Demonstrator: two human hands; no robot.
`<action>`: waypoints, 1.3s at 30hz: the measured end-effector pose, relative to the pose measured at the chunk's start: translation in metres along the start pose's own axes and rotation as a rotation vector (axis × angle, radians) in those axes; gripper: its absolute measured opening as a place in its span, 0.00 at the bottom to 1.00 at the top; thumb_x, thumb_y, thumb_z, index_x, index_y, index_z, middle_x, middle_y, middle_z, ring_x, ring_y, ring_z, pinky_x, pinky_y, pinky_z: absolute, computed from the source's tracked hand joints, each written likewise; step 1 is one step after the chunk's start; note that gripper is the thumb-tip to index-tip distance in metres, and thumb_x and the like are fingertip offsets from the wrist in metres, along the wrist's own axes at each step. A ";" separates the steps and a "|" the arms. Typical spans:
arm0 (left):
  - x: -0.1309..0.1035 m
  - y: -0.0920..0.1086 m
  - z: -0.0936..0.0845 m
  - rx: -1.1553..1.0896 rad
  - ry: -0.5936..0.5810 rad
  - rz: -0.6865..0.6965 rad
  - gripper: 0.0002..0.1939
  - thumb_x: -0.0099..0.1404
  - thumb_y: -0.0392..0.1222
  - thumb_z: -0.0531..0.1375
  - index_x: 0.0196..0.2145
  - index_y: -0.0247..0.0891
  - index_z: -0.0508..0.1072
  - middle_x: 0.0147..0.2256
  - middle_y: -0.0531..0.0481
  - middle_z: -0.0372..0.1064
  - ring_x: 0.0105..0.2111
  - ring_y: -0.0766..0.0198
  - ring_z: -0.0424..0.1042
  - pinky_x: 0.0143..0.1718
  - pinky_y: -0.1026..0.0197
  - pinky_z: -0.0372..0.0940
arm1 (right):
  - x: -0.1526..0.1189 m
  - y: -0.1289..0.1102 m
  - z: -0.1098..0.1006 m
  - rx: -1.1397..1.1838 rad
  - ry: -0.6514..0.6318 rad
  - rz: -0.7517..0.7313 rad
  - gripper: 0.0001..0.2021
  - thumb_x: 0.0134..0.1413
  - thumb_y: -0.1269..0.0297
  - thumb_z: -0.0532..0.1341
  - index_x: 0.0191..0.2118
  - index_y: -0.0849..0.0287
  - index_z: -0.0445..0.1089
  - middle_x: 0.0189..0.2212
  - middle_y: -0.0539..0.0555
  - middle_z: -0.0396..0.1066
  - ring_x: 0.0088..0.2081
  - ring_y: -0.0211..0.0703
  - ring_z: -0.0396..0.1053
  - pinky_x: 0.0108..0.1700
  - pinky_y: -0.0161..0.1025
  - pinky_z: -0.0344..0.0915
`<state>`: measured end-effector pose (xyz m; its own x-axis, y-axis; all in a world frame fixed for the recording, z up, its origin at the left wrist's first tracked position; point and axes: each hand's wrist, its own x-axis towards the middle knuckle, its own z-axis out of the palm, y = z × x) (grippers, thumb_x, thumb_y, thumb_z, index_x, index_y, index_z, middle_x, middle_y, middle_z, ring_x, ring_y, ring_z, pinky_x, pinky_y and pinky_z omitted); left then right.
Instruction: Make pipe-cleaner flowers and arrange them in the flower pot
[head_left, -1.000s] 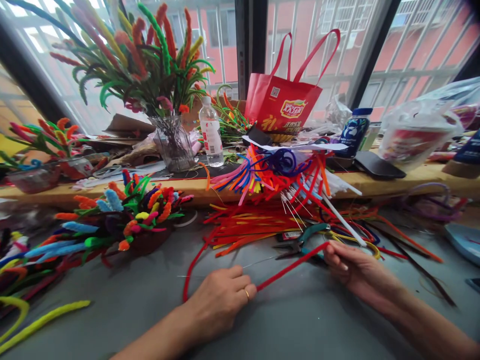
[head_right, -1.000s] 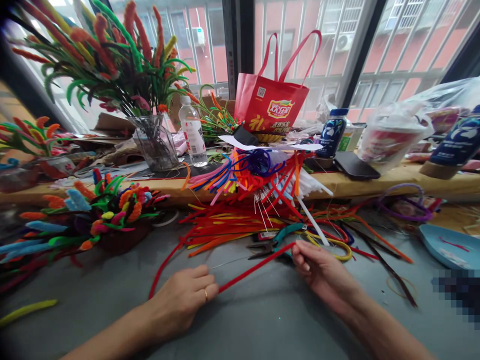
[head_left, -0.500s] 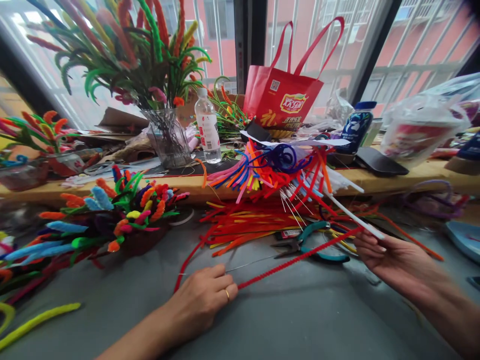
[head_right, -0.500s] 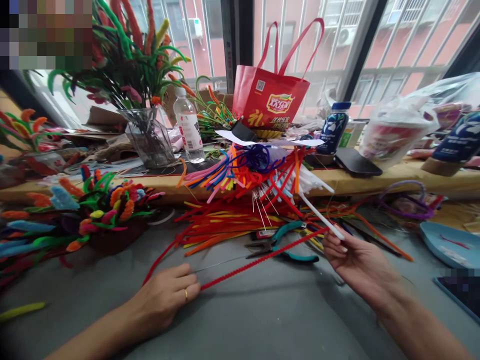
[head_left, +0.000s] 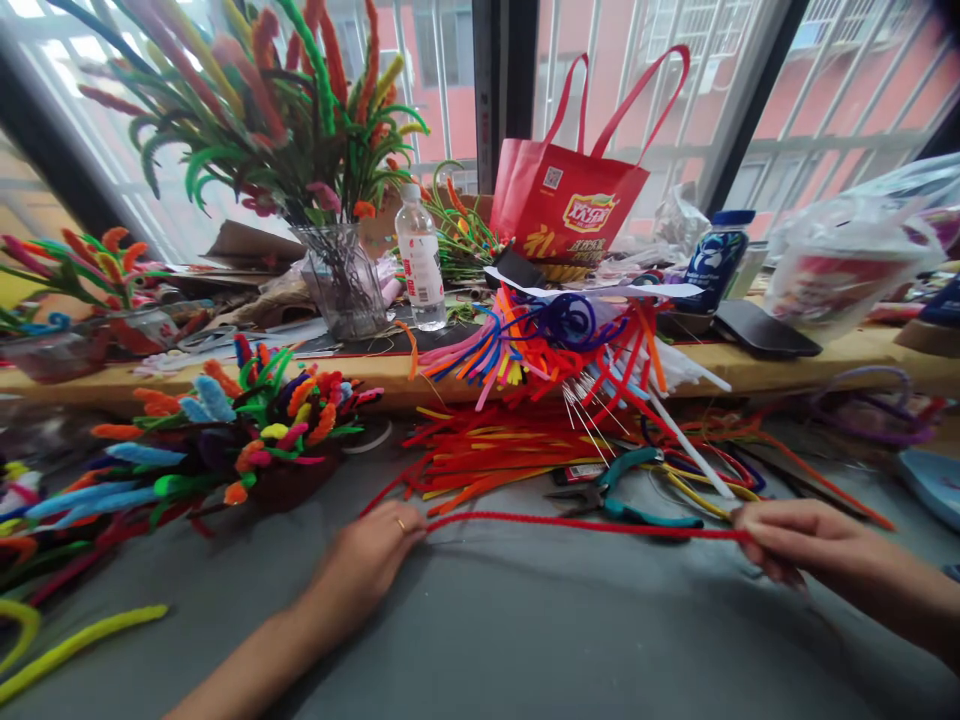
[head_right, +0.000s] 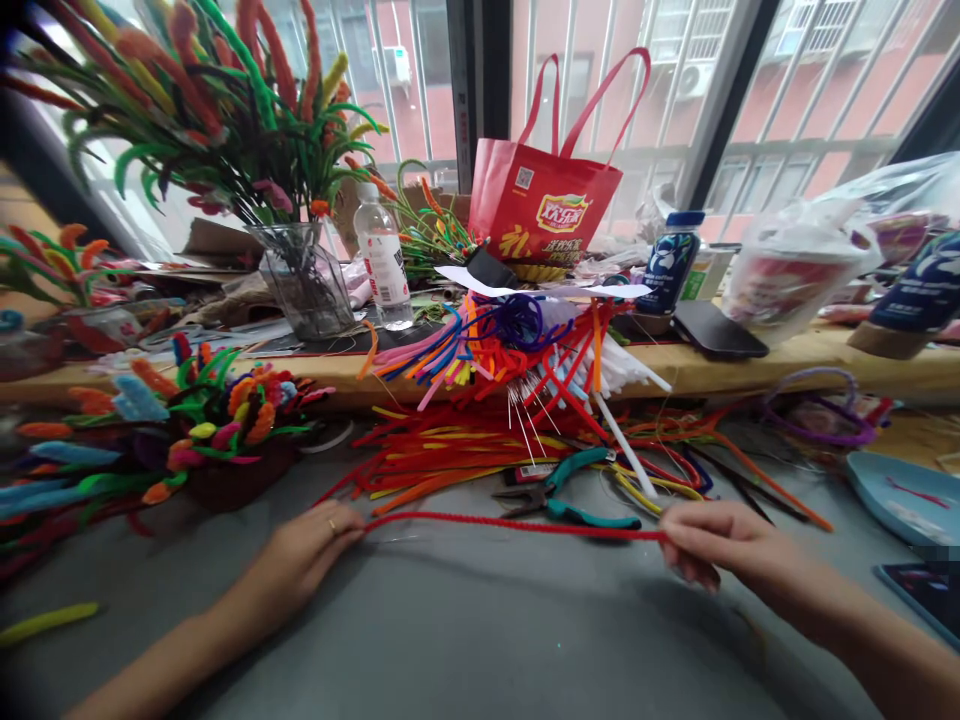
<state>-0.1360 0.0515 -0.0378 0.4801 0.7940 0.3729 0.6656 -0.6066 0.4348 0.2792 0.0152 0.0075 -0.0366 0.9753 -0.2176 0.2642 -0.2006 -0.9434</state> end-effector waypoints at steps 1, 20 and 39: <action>0.002 -0.001 -0.003 -0.109 0.013 -0.130 0.10 0.64 0.40 0.49 0.29 0.39 0.68 0.25 0.52 0.66 0.26 0.65 0.65 0.30 0.65 0.59 | -0.001 0.002 0.000 -0.100 -0.052 0.005 0.20 0.42 0.46 0.64 0.19 0.59 0.73 0.16 0.53 0.63 0.20 0.35 0.57 0.21 0.32 0.53; -0.001 0.018 -0.001 -0.031 -0.249 0.343 0.14 0.65 0.32 0.44 0.25 0.39 0.62 0.23 0.51 0.60 0.25 0.63 0.59 0.26 0.63 0.52 | 0.011 0.007 0.009 0.223 0.379 0.077 0.05 0.36 0.67 0.66 0.19 0.63 0.72 0.16 0.51 0.64 0.19 0.34 0.57 0.19 0.32 0.54; 0.013 0.053 0.003 -1.321 0.284 -0.919 0.03 0.56 0.31 0.62 0.29 0.33 0.71 0.27 0.53 0.71 0.24 0.73 0.70 0.27 0.72 0.66 | -0.005 -0.003 0.031 0.975 0.351 0.033 0.08 0.37 0.67 0.71 0.25 0.57 0.71 0.21 0.42 0.68 0.17 0.25 0.60 0.17 0.21 0.61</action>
<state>-0.0925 0.0297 -0.0125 0.0070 0.9447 -0.3278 -0.3431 0.3101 0.8866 0.2489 0.0080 0.0036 0.2809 0.9086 -0.3092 -0.6406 -0.0624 -0.7654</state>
